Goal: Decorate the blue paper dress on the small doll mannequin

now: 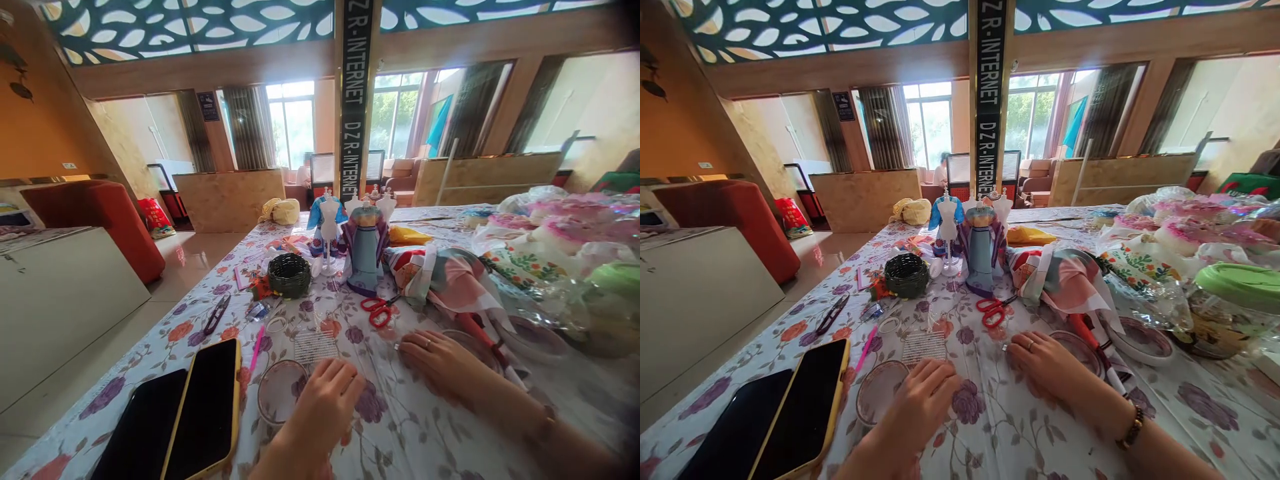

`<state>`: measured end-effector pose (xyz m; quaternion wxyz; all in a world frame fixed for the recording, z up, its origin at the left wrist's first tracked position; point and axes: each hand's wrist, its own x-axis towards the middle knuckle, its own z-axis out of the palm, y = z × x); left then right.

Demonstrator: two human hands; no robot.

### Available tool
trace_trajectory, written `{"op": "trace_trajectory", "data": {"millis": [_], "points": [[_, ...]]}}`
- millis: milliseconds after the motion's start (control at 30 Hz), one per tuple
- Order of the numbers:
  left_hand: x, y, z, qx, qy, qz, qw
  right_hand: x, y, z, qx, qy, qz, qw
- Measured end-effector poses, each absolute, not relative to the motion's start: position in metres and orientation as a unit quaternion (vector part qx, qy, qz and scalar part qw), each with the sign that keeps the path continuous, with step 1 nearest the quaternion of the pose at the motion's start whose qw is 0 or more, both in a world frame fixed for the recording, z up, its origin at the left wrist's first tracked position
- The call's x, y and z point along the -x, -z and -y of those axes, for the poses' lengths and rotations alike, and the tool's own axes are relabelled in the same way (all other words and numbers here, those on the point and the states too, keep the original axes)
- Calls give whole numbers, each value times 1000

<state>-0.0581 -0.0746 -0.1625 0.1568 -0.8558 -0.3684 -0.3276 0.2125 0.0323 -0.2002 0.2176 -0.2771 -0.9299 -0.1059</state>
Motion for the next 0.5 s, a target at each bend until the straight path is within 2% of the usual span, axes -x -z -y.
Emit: {"op": "trace_trajectory", "data": {"millis": [233,367,500], "points": [[48,181,78,886,309,327,113,-203,185,-32,307,30,921,239],[44,185,80,899,283,315,113,-159,166,-38,349,0,894,282],[41,183,82,897,285,306,141,-93,133,-80,386,4,876,289]]}}
